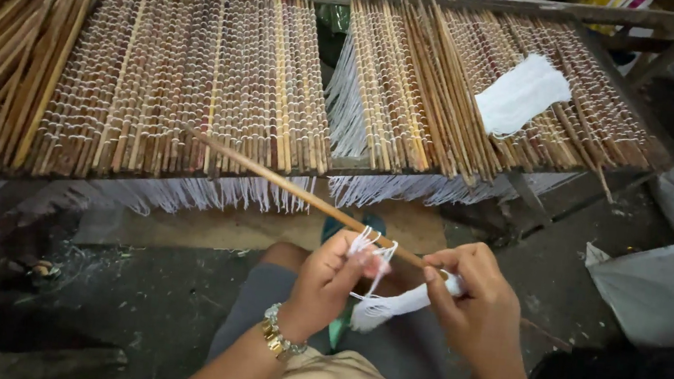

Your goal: Wrapping and tying white thread around wooden sticks to assemble a woven mat on a production frame.

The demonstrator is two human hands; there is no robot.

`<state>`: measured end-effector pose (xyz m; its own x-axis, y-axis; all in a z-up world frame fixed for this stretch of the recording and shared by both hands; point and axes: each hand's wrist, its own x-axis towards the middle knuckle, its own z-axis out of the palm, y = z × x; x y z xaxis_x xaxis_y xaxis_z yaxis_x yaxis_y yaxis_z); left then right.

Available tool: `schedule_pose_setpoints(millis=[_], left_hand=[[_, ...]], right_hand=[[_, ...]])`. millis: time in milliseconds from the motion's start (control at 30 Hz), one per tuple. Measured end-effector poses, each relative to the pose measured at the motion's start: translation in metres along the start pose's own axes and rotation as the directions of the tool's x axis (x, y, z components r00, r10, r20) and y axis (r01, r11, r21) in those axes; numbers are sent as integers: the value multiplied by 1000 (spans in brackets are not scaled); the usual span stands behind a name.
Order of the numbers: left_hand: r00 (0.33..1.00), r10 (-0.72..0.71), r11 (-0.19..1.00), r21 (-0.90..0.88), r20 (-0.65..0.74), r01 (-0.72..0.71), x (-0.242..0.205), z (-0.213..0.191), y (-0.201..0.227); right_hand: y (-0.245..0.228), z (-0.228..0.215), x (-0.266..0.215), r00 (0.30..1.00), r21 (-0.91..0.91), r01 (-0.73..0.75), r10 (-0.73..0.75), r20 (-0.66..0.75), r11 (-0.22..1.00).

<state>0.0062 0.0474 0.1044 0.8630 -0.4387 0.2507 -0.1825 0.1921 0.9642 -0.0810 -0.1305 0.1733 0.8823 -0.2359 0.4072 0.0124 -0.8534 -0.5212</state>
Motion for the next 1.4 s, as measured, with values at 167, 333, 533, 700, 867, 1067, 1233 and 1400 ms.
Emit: schedule_pose_setpoints(millis=[167,333,533,700,867,1067,1233,1400], left_hand=[[1000,1,981,-194,29,5,-5,14,-9],[996,69,996,56,55,-72,-7,18,-2],[996,47,985,164,75,-58,-7,14,0],[999,-36,968,-246,37,44,-2,-6,-17],[984,103,991,70,142,-113,4,-29,-1],[985,94,985,159,-148,-70,7,-41,11],[999,-22,996,90,-36,25,9,-25,6],[999,17,994,112,36,-21,14,-28,1]], right_hand=[[5,2,-1,1000,46,-8,6,26,999],[8,11,-5,997,59,-44,40,68,997],[13,16,-6,984,-66,-107,115,138,992],[11,6,-3,997,-120,-10,19,75,993],[17,-3,0,999,-236,-4,12,35,972],[17,-12,1,999,-153,-8,12,30,988],[18,-9,2,999,-168,-17,24,38,986],[22,-11,3,993,-199,-93,106,52,976]])
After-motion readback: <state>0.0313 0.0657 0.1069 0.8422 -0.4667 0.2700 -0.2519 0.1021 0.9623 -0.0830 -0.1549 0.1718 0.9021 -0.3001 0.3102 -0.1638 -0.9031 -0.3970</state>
